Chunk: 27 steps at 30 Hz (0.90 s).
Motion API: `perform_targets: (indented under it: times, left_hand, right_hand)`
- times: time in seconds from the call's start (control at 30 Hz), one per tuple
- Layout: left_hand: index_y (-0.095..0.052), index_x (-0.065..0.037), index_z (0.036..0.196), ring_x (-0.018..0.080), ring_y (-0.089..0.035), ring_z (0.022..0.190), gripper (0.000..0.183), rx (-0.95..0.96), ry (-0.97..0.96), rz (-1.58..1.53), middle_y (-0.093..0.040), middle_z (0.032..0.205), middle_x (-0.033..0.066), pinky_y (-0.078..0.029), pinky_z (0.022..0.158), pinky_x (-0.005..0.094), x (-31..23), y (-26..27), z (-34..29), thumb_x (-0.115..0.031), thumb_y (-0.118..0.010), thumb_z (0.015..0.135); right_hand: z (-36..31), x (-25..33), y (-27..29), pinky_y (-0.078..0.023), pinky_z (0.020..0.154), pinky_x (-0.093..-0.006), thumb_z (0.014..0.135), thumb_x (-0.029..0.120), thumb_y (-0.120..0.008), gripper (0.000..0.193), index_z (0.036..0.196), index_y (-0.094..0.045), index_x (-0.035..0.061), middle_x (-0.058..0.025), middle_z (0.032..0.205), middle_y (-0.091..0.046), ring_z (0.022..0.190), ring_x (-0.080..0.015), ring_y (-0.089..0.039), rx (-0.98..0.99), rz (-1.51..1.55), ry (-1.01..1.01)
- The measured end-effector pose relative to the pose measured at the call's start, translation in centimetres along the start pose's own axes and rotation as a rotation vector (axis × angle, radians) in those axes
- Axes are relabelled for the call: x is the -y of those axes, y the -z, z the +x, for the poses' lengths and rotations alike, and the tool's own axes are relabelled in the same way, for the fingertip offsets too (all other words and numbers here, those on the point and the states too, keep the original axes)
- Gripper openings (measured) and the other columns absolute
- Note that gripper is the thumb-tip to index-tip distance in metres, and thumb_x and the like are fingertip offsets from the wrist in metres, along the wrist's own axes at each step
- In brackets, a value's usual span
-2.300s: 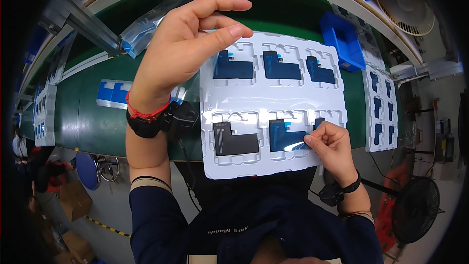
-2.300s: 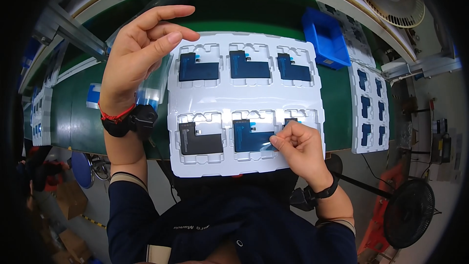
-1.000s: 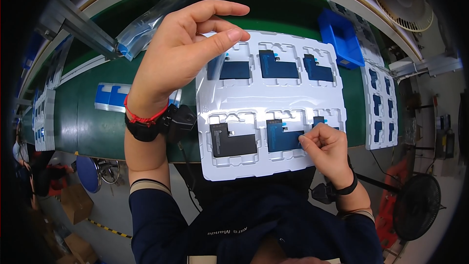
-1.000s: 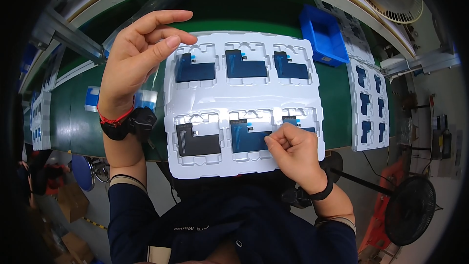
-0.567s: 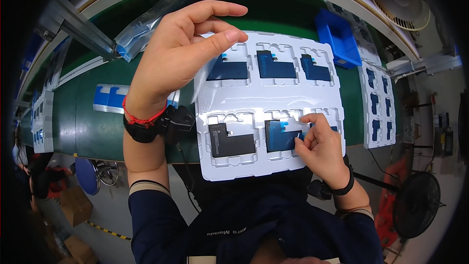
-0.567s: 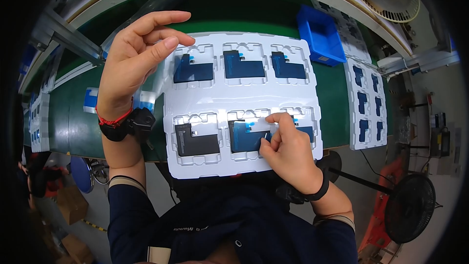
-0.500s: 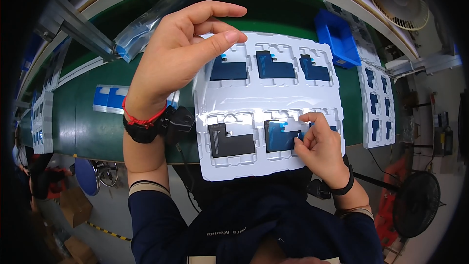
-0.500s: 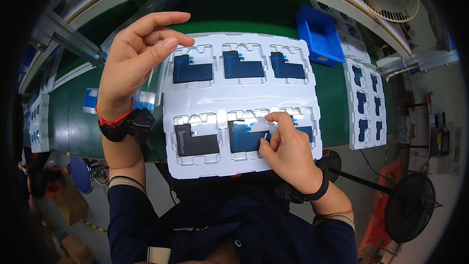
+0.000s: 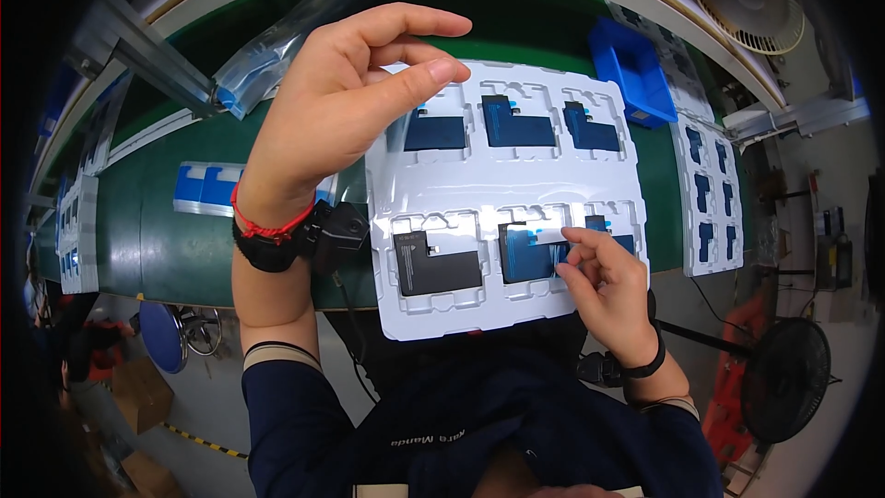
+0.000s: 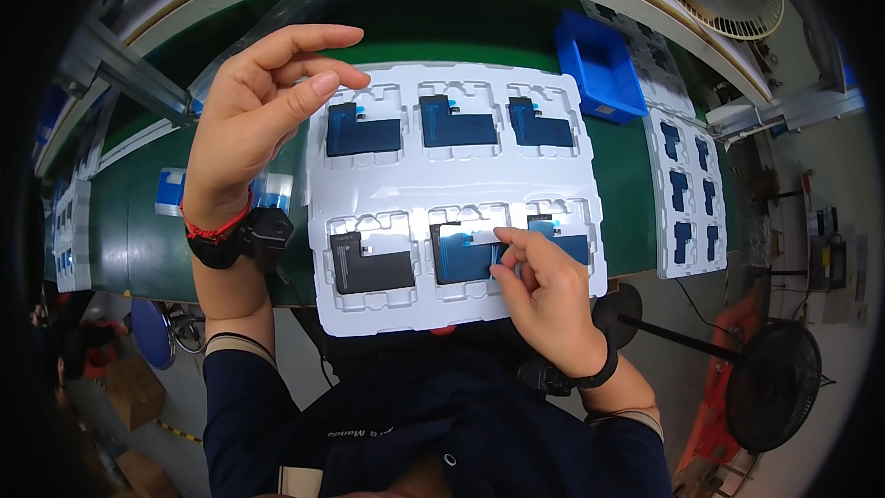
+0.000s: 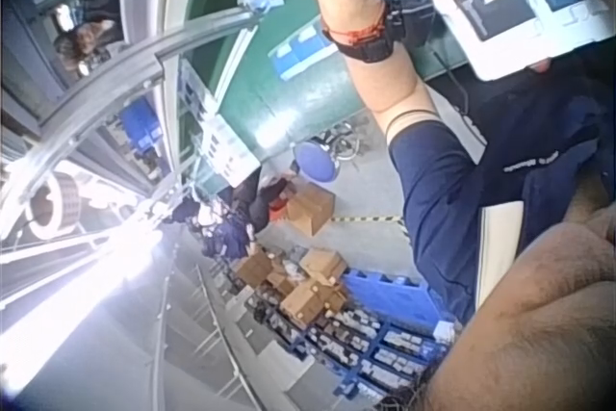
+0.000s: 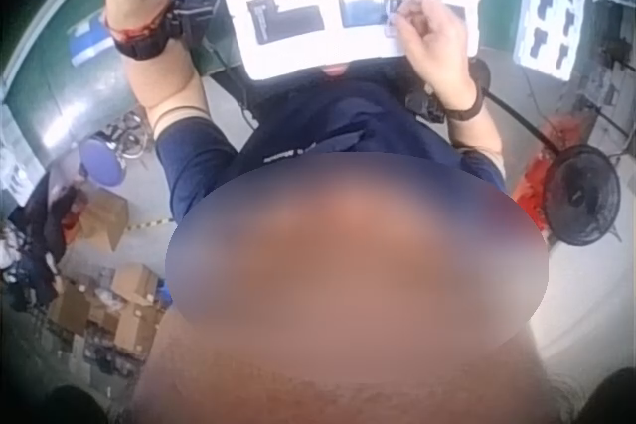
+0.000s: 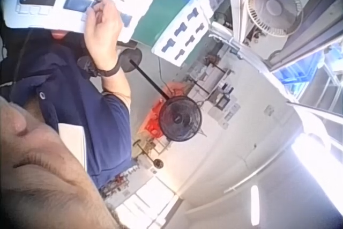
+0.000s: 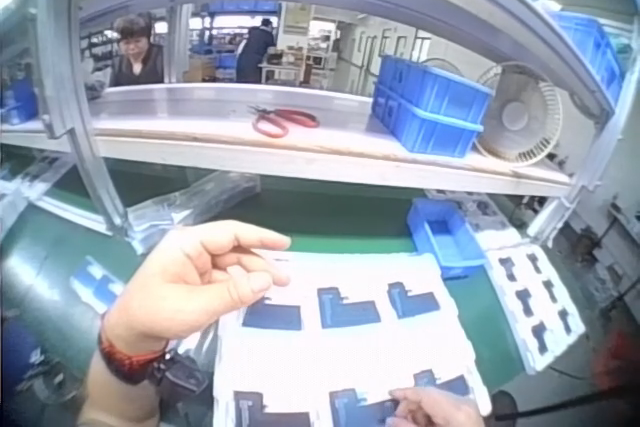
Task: Applying blue protective film to electronic components on an assembly line.
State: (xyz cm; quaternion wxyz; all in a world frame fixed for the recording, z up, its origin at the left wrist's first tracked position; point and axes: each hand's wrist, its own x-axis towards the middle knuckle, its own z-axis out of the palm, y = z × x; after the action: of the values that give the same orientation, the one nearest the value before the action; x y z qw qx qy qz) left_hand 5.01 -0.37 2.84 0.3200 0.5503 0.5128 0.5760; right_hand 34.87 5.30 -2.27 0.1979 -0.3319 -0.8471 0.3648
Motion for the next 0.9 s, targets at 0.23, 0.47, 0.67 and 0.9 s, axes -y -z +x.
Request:
perform_targets:
  times: [0.23, 0.47, 0.67, 0.9]
  left_hand:
    - [-0.055, -0.001, 0.121, 0.0104, -0.06, 0.093, 0.036, 0.008, -0.029, 0.008, -0.067, 0.097, 0.0101, -0.044, 0.081, 0.0217, -0.1, 0.1, -0.2, -0.014, -0.061, 0.088]
    - [-0.057, 0.0, 0.118, 0.0119, -0.06, 0.093, 0.034, -0.002, -0.031, 0.057, -0.067, 0.097, 0.0104, -0.045, 0.083, 0.0239, 0.0, 0.0, -0.2, -0.014, -0.061, 0.088]
    - [-0.058, 0.0, 0.117, 0.0125, -0.061, 0.092, 0.033, 0.008, -0.029, 0.049, -0.067, 0.096, 0.0103, -0.045, 0.083, 0.0247, -0.1, -0.1, -0.2, -0.015, -0.061, 0.088]
    - [-0.059, 0.0, 0.117, 0.013, -0.06, 0.092, 0.031, 0.016, -0.026, 0.088, -0.067, 0.096, 0.0107, -0.045, 0.083, 0.0249, 0.3, -0.1, 0.0, -0.014, -0.061, 0.088]
  right_hand:
    - [-0.5, 0.2, 0.1, -0.04, 0.049, -0.0257, 0.073, -0.004, -0.067, 0.031, 0.104, -0.063, -0.0002, -0.007, 0.074, -0.06, 0.053, -0.0128, -0.05, -0.019, -0.076, 0.013]
    - [0.4, 1.0, 0.5, -0.046, 0.062, -0.0343, 0.072, -0.003, -0.068, 0.011, 0.079, -0.06, -0.0007, -0.0123, 0.08, -0.062, 0.07, -0.0281, -0.059, 0.071, -0.229, 0.1]
    - [0.9, 1.1, 1.5, -0.047, 0.078, -0.0331, 0.073, 0.0, -0.07, 0.011, 0.078, -0.06, -0.0002, -0.0154, 0.09, -0.063, 0.088, -0.0287, -0.061, 0.294, 0.106, 0.148]
    - [1.2, -0.7, 2.2, -0.045, 0.062, -0.0174, 0.082, 0.0, -0.066, 0.003, 0.082, -0.063, 0.0011, -0.0053, 0.085, -0.062, 0.073, -0.0074, -0.059, 0.283, 0.722, -0.18]
